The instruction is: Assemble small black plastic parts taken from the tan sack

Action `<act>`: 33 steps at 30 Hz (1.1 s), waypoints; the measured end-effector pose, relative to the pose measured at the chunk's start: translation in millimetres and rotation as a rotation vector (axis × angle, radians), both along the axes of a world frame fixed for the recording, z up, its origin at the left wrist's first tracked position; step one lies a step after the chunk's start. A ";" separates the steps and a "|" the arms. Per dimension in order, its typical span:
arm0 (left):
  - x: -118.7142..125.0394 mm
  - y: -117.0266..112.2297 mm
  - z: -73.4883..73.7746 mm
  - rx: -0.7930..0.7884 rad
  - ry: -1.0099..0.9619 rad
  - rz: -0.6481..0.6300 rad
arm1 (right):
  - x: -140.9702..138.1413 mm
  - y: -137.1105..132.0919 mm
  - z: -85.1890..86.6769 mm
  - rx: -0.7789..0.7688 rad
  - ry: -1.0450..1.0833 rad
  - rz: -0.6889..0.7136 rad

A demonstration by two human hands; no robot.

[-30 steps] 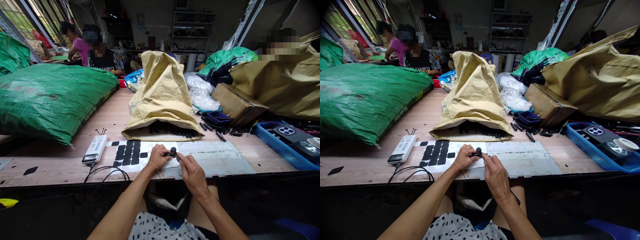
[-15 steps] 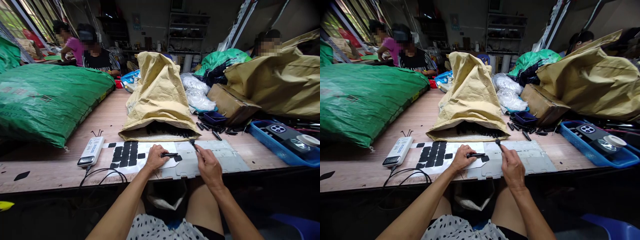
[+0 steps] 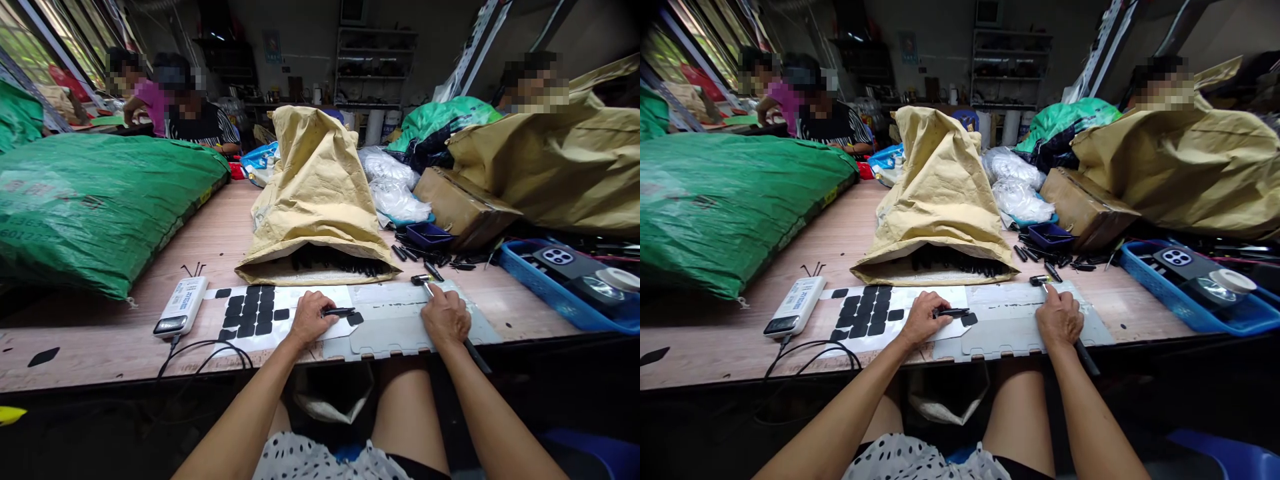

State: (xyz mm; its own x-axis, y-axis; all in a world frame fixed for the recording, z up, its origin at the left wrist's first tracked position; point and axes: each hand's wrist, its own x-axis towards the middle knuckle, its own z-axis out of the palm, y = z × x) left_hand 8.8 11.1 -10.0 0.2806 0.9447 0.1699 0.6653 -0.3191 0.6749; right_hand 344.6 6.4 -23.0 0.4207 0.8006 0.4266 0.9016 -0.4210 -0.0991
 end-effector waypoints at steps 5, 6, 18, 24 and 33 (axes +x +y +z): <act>0.0 -0.8 3.4 -0.013 -0.023 0.006 | -1.1 -0.6 -2.0 0.017 -0.030 0.016; -0.1 -0.9 3.6 -0.015 -0.028 0.006 | -0.9 -0.4 -1.8 0.018 -0.030 0.015; -3.1 0.9 1.8 -0.026 -0.019 -0.020 | -1.6 -0.3 -1.9 0.021 -0.051 0.016; -2.4 0.3 2.5 -0.019 0.010 -0.022 | -2.5 0.2 -1.8 0.008 -0.044 0.015; -2.1 1.7 -1.6 0.008 0.031 -0.020 | -1.4 0.7 -3.4 0.022 -0.037 0.019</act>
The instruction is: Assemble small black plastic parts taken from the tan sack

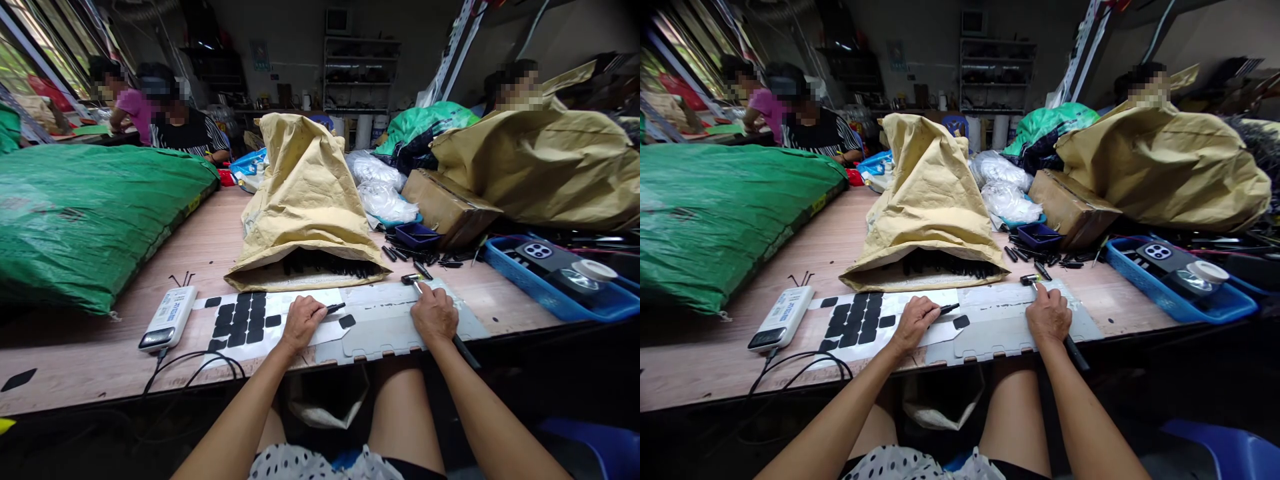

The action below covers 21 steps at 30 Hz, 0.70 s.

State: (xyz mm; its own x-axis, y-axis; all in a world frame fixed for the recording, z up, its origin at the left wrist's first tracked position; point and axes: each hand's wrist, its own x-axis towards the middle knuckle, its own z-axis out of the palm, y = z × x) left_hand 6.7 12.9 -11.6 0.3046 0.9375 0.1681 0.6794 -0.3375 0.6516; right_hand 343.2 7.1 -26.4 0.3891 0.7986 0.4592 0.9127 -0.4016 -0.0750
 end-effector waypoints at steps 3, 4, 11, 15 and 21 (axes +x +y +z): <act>0.0 0.0 0.2 0.003 -0.004 -0.004 | 0.5 0.1 -0.8 0.004 -0.002 0.000; 0.0 -0.1 0.3 0.004 -0.004 -0.005 | 0.6 0.2 -1.2 0.006 -0.003 0.001; 0.0 -0.4 1.2 0.004 0.004 -0.006 | 0.7 0.4 -1.7 0.003 -0.004 -0.003; -0.1 -0.7 0.7 0.004 0.001 -0.006 | 0.1 0.0 -0.9 0.007 -0.002 -0.003; 0.0 0.8 -1.3 -0.005 0.000 -0.004 | -0.1 0.7 -1.3 0.011 -0.012 -0.005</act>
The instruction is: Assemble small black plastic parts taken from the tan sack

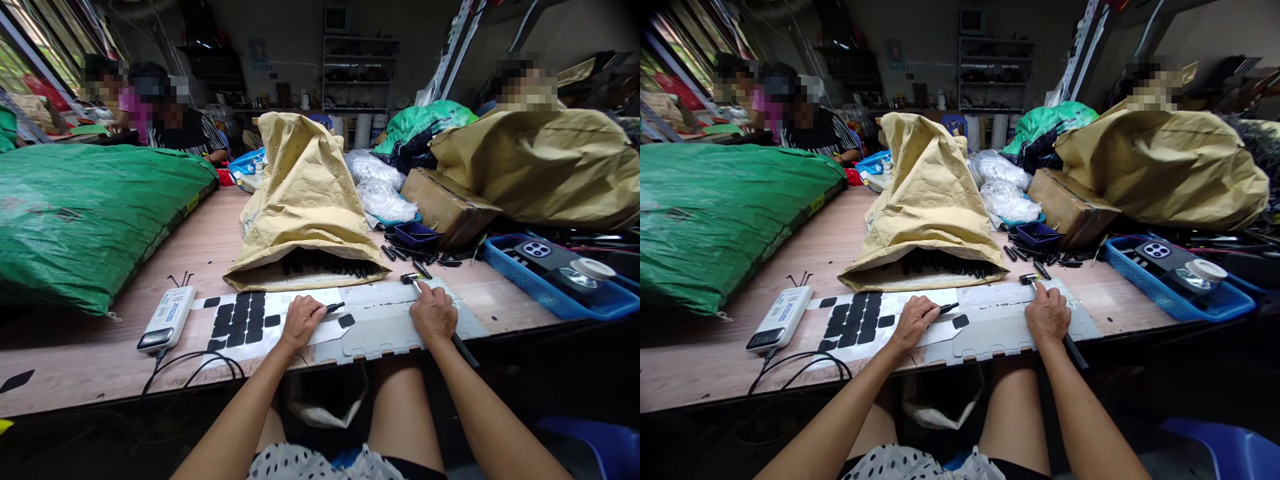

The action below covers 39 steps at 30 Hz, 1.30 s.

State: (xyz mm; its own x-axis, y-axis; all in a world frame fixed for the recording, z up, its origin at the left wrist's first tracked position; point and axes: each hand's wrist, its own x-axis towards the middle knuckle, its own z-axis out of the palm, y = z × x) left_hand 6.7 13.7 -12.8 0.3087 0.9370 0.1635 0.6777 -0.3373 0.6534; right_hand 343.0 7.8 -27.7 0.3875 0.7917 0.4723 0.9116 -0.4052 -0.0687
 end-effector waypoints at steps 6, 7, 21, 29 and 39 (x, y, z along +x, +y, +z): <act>4.1 -15.4 19.4 0.056 -0.038 -0.028 | 0.4 0.4 0.6 -0.009 0.001 0.003; 5.2 -24.5 24.7 0.072 -0.060 -0.057 | 0.3 0.3 1.0 -0.010 0.000 0.008; 11.6 -135.9 -72.8 -0.524 0.226 -0.042 | -1.4 -0.2 2.7 -0.022 0.011 0.003; 9.8 -141.7 -66.2 -0.517 0.248 -0.134 | -0.9 -0.1 1.5 -0.018 0.000 0.005; 13.0 -21.6 42.7 0.072 -0.100 0.326 | 0.6 0.0 -0.4 -0.007 -0.023 0.000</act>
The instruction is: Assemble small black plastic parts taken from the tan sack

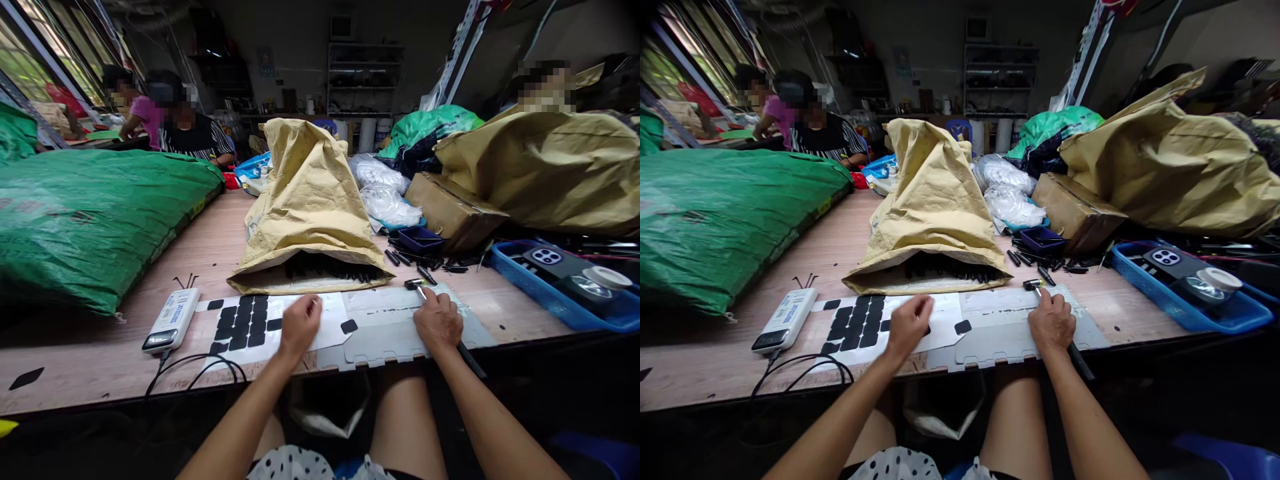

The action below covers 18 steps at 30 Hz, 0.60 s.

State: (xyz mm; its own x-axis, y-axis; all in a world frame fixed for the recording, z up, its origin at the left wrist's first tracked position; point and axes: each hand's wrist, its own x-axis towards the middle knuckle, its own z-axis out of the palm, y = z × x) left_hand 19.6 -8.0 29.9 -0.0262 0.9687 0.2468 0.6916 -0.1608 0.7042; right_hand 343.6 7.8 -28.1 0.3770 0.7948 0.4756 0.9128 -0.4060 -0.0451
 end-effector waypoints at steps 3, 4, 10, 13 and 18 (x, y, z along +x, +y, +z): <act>-25.5 69.3 6.8 -0.169 0.144 0.379 | -0.2 -0.2 1.6 -0.003 -0.008 0.010; -32.8 86.6 6.9 -0.207 0.165 0.427 | -0.4 -0.1 2.2 -0.005 -0.005 0.012; -47.6 129.6 3.5 -0.404 0.222 0.497 | -1.0 1.4 4.7 -0.027 0.026 0.019; -52.1 124.4 4.1 -0.438 0.247 0.479 | -1.6 1.2 5.9 -0.032 0.034 0.021; -58.9 81.3 -3.1 -0.040 0.347 0.468 | -1.9 0.8 5.7 -0.024 0.039 0.025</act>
